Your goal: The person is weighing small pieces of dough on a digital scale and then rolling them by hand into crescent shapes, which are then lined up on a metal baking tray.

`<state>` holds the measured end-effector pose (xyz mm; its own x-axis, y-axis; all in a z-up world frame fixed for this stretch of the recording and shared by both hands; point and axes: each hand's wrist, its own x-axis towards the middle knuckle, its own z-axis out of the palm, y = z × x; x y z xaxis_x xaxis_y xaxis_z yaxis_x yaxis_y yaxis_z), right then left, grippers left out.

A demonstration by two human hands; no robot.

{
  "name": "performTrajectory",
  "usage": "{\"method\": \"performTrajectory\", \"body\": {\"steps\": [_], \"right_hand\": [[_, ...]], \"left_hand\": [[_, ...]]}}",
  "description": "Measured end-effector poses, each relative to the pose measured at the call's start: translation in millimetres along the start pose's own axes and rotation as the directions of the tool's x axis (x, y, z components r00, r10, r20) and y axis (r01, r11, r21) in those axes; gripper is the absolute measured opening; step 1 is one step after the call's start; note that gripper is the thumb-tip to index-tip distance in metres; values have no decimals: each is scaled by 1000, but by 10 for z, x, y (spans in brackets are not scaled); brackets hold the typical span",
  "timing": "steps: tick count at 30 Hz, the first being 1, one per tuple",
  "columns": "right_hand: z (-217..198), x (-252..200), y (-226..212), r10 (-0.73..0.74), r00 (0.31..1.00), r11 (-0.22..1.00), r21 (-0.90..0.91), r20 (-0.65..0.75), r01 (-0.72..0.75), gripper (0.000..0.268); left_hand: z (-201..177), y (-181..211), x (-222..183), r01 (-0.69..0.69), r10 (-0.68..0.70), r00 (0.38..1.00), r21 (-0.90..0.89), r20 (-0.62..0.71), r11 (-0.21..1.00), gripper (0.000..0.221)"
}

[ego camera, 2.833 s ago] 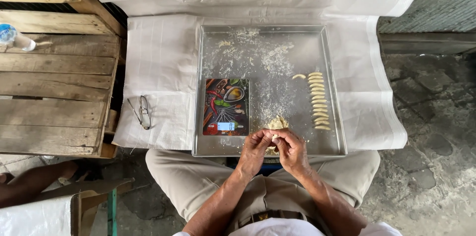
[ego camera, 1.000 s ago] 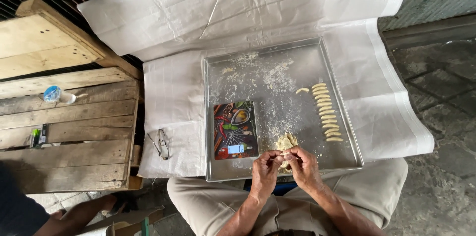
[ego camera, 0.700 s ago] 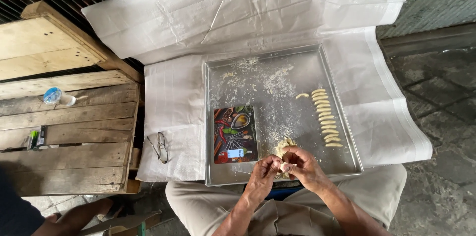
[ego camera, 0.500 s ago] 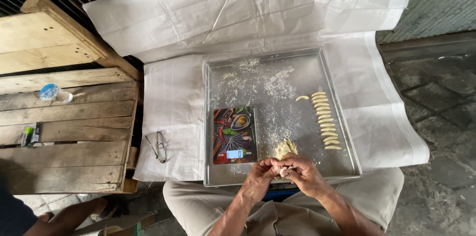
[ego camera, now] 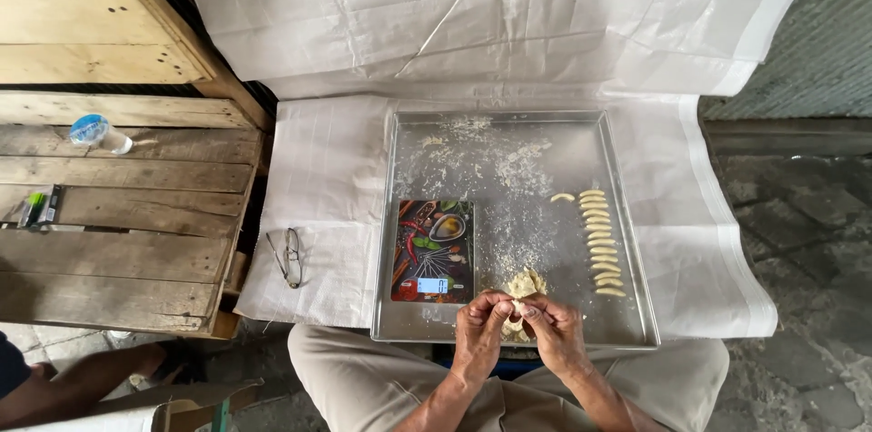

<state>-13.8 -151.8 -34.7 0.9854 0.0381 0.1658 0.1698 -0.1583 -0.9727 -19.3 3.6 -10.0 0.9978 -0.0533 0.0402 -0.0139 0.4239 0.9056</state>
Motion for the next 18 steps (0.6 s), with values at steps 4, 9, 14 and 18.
{"method": "performTrajectory", "body": {"steps": [4,9,14,18], "right_hand": [[5,-12,58,9,1000,994,112,-13,-7,22],[27,17,106,62,997,964,262,-36,-50,11],[88,13,-128,124,980,943,289,155,-165,35],[112,17,-118,183,965,909,341,186,-238,28]], "left_hand": [[23,48,-4,-15,15,999,-2,44,1000,29],[33,162,9,93,-82,994,-167,75,982,15],[-52,-13,5,47,-44,999,-183,18,982,38],[-55,145,-2,37,-31,998,-116,48,993,22]]}}
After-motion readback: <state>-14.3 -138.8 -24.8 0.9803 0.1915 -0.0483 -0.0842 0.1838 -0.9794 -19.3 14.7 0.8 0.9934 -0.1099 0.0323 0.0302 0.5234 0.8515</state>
